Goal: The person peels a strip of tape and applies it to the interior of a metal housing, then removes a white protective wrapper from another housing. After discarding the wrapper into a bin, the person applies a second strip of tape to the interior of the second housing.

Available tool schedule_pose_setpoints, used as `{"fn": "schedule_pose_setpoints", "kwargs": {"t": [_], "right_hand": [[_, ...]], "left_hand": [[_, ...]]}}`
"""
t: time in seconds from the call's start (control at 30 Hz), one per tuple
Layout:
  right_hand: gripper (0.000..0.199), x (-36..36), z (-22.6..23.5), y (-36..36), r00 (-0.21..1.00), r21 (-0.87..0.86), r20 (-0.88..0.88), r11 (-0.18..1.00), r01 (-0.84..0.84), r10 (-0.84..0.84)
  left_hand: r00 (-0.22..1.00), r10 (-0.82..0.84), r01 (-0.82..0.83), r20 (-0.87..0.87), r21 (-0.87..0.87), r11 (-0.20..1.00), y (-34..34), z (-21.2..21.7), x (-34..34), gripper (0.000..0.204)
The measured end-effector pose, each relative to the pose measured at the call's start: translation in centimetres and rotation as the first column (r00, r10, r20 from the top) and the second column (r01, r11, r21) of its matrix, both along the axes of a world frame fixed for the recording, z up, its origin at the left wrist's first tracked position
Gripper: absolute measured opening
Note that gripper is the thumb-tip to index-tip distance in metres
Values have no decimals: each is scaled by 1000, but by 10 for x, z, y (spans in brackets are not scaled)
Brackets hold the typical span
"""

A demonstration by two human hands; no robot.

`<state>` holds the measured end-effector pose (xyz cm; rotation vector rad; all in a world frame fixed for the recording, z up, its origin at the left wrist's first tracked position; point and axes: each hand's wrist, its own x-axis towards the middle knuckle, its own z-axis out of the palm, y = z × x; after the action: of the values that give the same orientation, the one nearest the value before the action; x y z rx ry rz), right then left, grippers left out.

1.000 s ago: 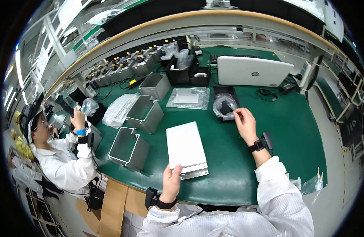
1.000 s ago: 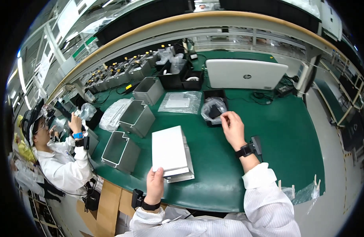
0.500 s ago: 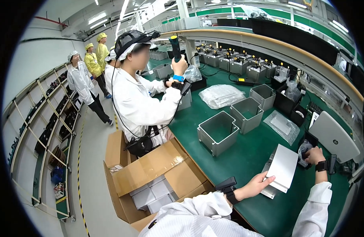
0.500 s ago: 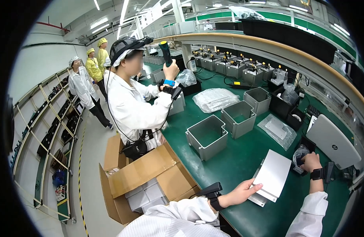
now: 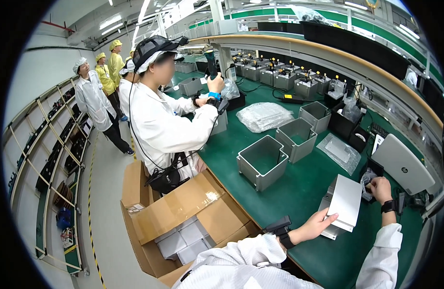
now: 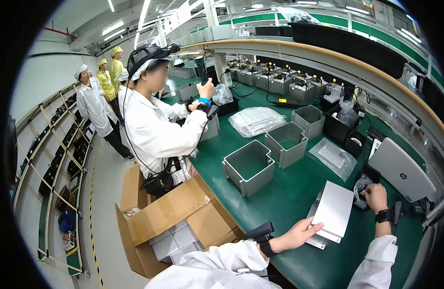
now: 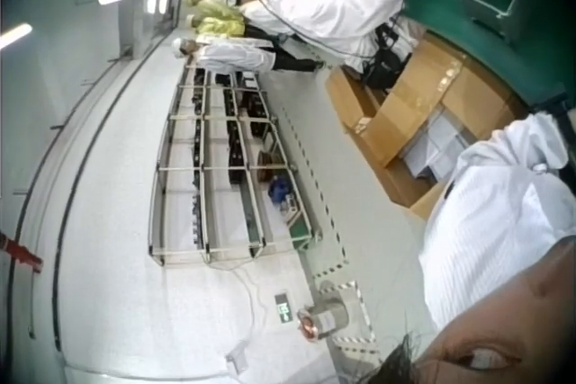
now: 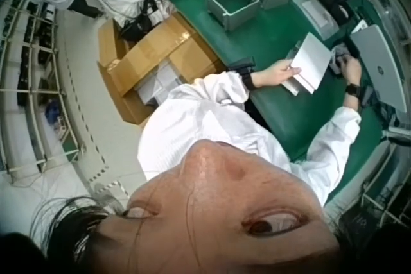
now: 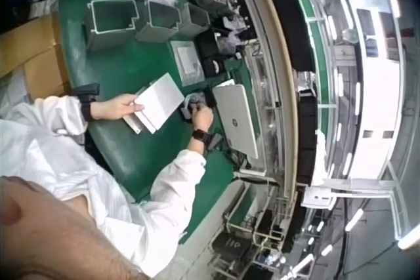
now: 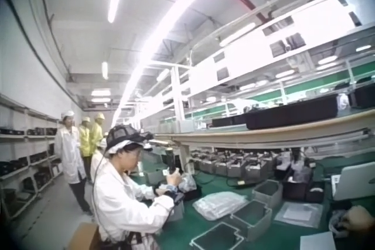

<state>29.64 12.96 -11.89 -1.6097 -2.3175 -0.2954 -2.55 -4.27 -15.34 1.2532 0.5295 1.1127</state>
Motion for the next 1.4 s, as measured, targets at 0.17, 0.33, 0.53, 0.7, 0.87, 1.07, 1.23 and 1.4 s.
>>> {"fn": "schedule_pose_setpoints", "kwargs": {"t": [0.17,0.33,0.53,0.7,0.87,1.07,1.23,1.4], "right_hand": [[13,-10,13,-20,788,38,-615,999,-1,24],[10,4,8,-35,219,-25,-976,998,-52,-13],[12,-35,42,-85,94,235,-969,969,70,228],[14,-116,86,-162,326,430,-832,893,-134,450],[27,-175,91,-197,506,450,-684,850,-274,526],[27,-170,88,-198,614,479,-621,856,-193,487],[32,-168,79,-198,654,526,-540,819,-231,531],[35,-169,77,-199,663,522,-509,809,-269,549]], "left_hand": [[1000,23,-22,10,-63,998,6,-2,-3,35],[994,101,-102,-47,-13,995,13,-2,-12,32],[778,615,-547,-129,346,763,-7,41,-31,38],[883,449,-360,-134,418,834,-22,80,-22,25],[970,184,-204,160,116,972,-27,95,-13,15],[970,209,-221,123,88,971,-26,102,-7,13],[966,235,-243,110,59,968,-26,99,-7,11],[964,246,-248,103,10,969,-30,99,-12,11]]}}
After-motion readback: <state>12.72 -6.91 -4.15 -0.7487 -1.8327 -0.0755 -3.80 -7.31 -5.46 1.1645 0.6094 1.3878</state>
